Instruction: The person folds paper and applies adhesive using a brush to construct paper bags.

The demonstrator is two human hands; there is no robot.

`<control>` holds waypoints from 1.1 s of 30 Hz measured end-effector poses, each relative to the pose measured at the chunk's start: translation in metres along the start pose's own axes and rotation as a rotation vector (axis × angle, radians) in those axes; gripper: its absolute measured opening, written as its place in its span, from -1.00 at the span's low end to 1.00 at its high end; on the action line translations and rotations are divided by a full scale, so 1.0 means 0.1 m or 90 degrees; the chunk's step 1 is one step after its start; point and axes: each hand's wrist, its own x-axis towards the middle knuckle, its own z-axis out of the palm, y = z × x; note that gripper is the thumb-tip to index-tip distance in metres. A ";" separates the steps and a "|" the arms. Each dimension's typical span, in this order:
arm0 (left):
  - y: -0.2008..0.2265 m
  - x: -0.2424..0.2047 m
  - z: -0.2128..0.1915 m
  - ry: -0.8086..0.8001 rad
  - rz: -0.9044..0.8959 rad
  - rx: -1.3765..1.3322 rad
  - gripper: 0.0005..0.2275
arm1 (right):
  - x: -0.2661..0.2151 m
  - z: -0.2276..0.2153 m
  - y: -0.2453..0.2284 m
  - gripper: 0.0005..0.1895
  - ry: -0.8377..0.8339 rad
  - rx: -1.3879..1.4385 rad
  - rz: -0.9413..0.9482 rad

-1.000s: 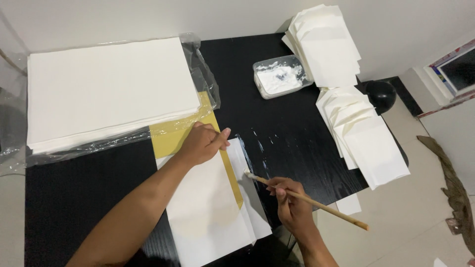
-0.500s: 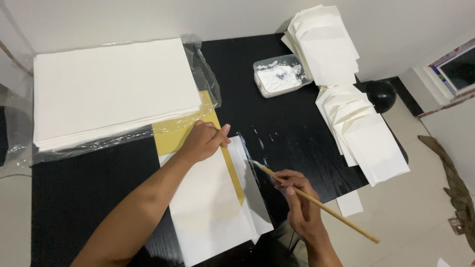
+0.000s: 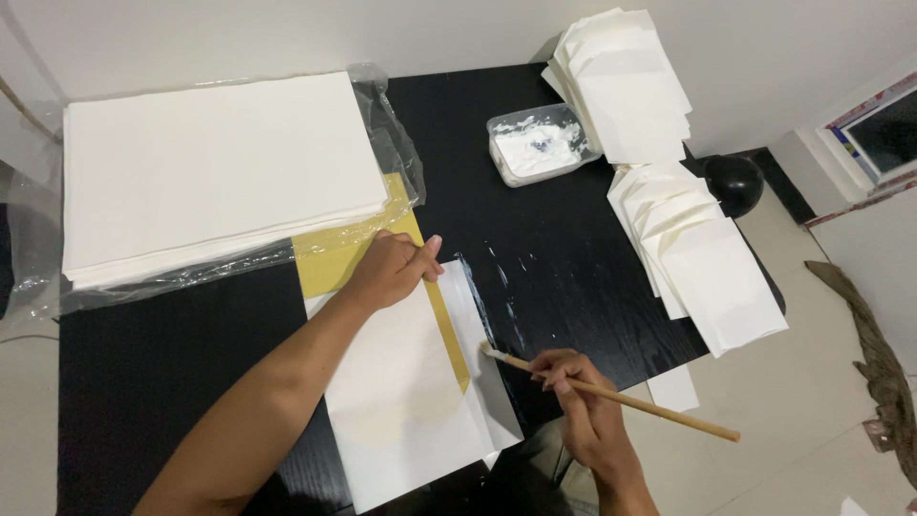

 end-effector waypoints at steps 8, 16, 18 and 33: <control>-0.02 -0.02 0.02 -0.003 0.018 -0.018 -0.39 | 0.21 0.09 0.08 -0.82 0.017 0.017 -0.132; -0.01 -0.01 0.00 -0.008 0.025 -0.016 -0.39 | 0.09 0.09 0.16 -0.80 0.017 0.040 -0.065; 0.03 -0.01 -0.01 0.002 0.004 -0.005 -0.40 | 0.05 0.03 0.07 -0.82 -0.006 0.042 -0.045; 0.02 -0.03 -0.02 -0.006 0.007 -0.015 -0.40 | 0.18 0.16 0.04 -0.79 0.068 -0.065 -0.225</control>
